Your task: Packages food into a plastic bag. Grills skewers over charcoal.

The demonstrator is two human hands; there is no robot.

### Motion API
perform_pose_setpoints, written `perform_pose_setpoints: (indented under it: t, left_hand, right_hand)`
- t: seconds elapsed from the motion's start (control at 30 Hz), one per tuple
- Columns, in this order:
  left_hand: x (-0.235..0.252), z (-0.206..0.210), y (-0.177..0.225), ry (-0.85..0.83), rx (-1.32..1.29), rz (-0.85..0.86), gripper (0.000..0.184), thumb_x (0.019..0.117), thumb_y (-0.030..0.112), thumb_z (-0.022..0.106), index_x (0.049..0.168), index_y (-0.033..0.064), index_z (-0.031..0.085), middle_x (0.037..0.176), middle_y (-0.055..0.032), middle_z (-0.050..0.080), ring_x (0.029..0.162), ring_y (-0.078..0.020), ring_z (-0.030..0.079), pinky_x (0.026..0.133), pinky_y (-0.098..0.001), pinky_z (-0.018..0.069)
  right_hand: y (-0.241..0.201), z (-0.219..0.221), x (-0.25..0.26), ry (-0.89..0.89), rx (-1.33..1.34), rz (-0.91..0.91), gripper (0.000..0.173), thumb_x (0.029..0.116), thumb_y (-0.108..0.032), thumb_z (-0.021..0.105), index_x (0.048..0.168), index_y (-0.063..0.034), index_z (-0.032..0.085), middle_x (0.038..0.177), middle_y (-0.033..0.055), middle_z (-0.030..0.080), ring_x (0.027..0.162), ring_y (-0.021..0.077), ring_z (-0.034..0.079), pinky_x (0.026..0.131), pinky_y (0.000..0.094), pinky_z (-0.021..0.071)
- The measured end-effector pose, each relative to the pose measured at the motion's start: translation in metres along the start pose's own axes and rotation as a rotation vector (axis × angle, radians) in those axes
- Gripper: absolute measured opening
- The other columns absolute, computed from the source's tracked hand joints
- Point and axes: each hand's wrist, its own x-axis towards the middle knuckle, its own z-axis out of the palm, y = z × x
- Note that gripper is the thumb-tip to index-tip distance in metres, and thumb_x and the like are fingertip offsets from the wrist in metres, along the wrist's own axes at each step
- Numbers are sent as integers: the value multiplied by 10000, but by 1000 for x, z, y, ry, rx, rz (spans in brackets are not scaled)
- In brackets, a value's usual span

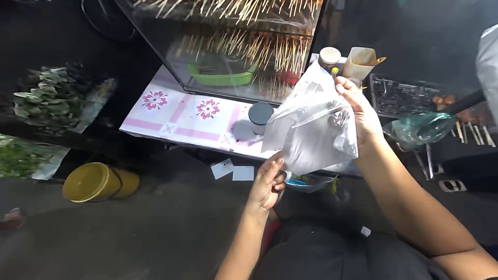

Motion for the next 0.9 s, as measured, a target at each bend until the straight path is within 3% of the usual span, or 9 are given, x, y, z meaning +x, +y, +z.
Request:
perform_pose_setpoints:
  t: [0.07,0.2,0.3,0.33,0.4,0.47,0.63,0.77,0.9]
  left_hand:
    - [2,2,1,25,-20,0,193,1029,85,531,919,127,684,711,44,623,491,13,479,453,-137,420]
    - [-5,-3,9,30,-68,63,101,917,6,691,919,96,736,783,-20,705,557,-16,581,494,-157,476]
    - [-10,-2,17,70,17,154,88,867,-28,738,904,50,719,842,-78,730,526,-6,552,461,-143,443]
    - [-10,-1,20,86,67,191,83,871,-32,732,898,46,727,834,-75,727,523,3,538,457,-138,427]
    - [-11,-2,22,116,161,267,91,894,-36,711,895,32,771,818,-69,746,530,9,554,468,-135,438]
    - [-10,-5,20,153,272,336,118,892,-48,700,862,38,776,773,-30,746,557,4,590,507,-146,481]
    - [-10,-27,15,226,559,451,176,783,-89,763,853,45,674,763,38,672,703,-34,645,673,-203,570]
    - [-20,-49,18,196,602,436,178,768,-57,793,844,63,686,753,40,682,681,-40,649,661,-208,575]
    - [-31,-62,26,223,515,390,125,813,-45,785,879,48,733,774,7,738,580,-32,650,516,-188,554]
  right_hand:
    - [4,-4,7,-5,-44,-2,179,1074,-68,434,1180,-104,574,1019,-41,667,918,16,664,806,185,568]
    - [14,-29,27,42,-278,-127,192,1032,-43,505,1211,-85,561,1108,-28,626,1005,32,631,897,212,542]
    - [16,-55,28,33,-751,-354,413,1011,-224,607,1368,-31,535,1310,94,596,1148,136,605,961,309,522]
    - [10,-52,17,20,-884,-428,446,1030,-277,580,1389,-26,500,1325,113,570,1150,140,599,942,307,523]
    - [4,-26,-12,-80,-935,-501,308,1034,-244,579,1260,-41,527,1092,24,596,901,41,609,750,218,533]
    - [16,0,-38,-307,-857,-379,214,962,-204,646,1087,-32,616,906,0,640,693,22,613,568,199,537]
    - [81,19,-61,-584,-667,65,243,925,-262,734,980,-30,687,911,11,690,787,15,657,681,187,562]
    - [99,25,-60,-628,-469,381,140,1006,-157,613,927,-49,655,803,-53,651,684,-13,611,613,167,516]
    - [109,31,-56,-519,-371,522,138,1060,-156,512,989,-67,590,890,-7,651,763,57,657,630,219,558]
